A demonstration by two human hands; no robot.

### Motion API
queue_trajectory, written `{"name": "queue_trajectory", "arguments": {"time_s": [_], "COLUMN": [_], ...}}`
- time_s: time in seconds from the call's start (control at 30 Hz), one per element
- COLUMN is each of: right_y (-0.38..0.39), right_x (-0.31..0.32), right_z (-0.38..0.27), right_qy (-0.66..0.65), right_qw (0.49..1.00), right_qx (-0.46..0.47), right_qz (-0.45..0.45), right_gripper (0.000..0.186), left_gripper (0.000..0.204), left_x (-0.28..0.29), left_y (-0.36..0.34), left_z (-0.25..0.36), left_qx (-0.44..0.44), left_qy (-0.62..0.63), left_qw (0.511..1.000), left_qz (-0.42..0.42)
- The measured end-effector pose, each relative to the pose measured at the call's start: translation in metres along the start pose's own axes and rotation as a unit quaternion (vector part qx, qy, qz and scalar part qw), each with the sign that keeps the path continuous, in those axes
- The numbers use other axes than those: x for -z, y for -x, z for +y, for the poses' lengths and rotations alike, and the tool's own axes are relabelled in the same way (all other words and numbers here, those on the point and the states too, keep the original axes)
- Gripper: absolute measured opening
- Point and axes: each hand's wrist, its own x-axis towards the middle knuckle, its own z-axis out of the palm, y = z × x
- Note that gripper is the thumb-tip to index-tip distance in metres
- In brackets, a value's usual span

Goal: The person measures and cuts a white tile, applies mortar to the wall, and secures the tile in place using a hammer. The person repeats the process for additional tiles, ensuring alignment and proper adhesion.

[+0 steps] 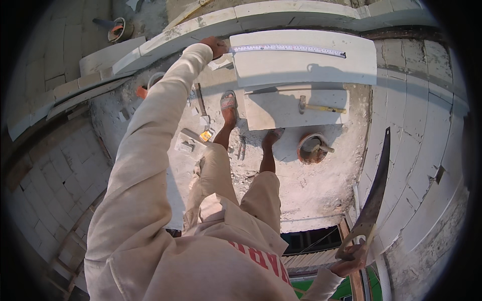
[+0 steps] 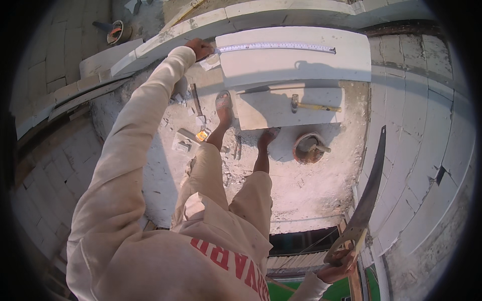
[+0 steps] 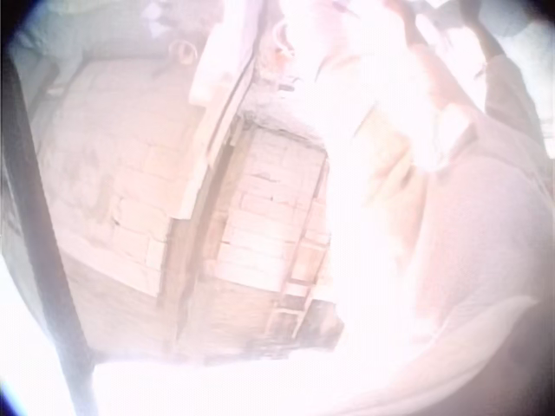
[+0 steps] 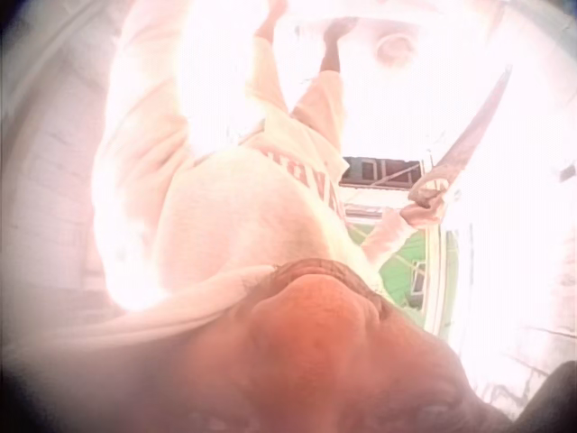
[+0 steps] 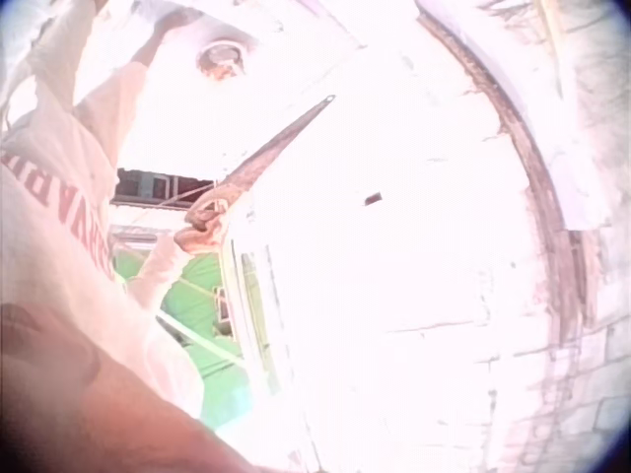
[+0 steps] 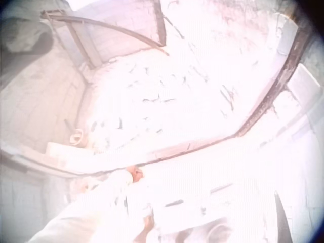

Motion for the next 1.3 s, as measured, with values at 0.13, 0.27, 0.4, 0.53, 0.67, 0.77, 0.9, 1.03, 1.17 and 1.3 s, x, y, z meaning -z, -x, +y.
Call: {"name": "queue_trajectory", "arguments": {"time_s": [0.13,0.27,0.4,0.53,0.67,0.77,0.9,1.03,1.17,1.3], "right_y": [-0.02,-0.027,-0.029,-0.051,-0.102,-0.131,-0.162,-0.179,-0.201,-0.208], "right_x": [-0.043,-0.075,-0.108,-0.145,-0.175,-0.202,-0.23,-0.25,-0.266,-0.28], "right_z": [-0.021,-0.027,-0.027,-0.014,0.02,0.047,0.078,0.103,0.147,0.175], "right_qy": [-0.155,-0.245,-0.223,-0.194,-0.165,-0.172,-0.206,-0.209,-0.213,-0.225], "right_qw": [0.985,0.965,0.967,0.969,0.967,0.959,0.941,0.934,0.924,0.918], "right_qx": [0.057,-0.018,0.022,0.129,0.129,0.148,0.157,0.164,0.212,0.213], "right_qz": [-0.042,-0.094,-0.119,-0.081,-0.142,-0.168,-0.217,-0.238,-0.237,-0.248], "right_gripper": [0.043,0.041,0.042,0.039,0.036,0.035,0.04,0.04,0.038,0.037], "left_gripper": [0.032,0.034,0.034,0.034,0.026,0.026,0.028,0.033,0.037,0.036], "left_x": [-0.002,-0.001,-0.003,-0.006,-0.005,0.0,0.0,0.003,0.002,0.0], "left_y": [-0.004,-0.002,-0.004,-0.005,0.003,0.007,0.014,0.017,0.027,0.026], "left_z": [-0.004,0.002,0.0,-0.011,-0.005,0.002,0.01,0.005,0.028,0.022], "left_qx": [-0.011,-0.017,-0.026,-0.031,-0.03,-0.012,-0.035,-0.028,-0.001,0.011], "left_qy": [0.022,0.032,-0.004,0.006,0.026,0.048,0.044,0.018,0.012,0.015], "left_qw": [1.0,0.999,1.0,0.999,0.999,0.999,0.998,0.999,0.999,0.998], "left_qz": [0.006,-0.011,0.012,0.005,-0.005,-0.019,0.029,0.03,0.037,0.053]}}
